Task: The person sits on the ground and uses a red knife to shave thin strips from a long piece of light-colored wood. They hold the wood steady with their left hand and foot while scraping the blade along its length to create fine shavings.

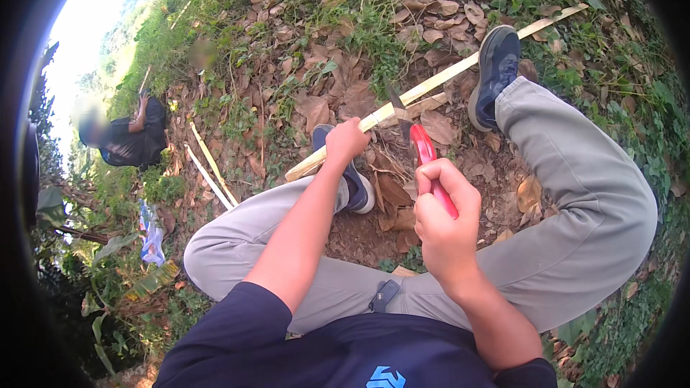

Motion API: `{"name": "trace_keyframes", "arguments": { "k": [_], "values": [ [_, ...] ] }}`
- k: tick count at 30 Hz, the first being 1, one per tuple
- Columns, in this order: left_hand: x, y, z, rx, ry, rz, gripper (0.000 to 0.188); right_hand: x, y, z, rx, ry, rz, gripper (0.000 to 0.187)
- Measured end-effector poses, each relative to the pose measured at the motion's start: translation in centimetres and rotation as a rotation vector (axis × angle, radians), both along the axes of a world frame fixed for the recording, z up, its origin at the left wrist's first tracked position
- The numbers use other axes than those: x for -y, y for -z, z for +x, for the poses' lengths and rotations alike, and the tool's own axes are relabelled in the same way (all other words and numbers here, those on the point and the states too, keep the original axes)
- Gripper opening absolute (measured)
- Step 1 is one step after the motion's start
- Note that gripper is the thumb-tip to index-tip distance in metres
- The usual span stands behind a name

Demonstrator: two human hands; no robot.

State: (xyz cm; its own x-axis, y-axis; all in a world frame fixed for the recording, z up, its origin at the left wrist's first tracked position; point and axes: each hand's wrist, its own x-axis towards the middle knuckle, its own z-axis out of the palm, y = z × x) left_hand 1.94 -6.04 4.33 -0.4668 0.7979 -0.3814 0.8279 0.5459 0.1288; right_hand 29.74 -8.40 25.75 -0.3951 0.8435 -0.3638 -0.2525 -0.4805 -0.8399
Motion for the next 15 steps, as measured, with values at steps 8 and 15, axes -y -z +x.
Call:
{"name": "trace_keyframes", "arguments": {
  "k": [8, 15],
  "values": [
    [1.8, 1.5, 2.7, -0.146, 0.027, 0.205, 0.031, 0.1, 0.2, 1.4, 0.044, -0.020, 0.085, 0.008],
    [1.1, -0.3, 1.7, -0.039, 0.088, 0.052, 0.032, 0.2, 1.1, 1.5, 0.100, 0.001, 0.146, 0.011]
  ]
}}
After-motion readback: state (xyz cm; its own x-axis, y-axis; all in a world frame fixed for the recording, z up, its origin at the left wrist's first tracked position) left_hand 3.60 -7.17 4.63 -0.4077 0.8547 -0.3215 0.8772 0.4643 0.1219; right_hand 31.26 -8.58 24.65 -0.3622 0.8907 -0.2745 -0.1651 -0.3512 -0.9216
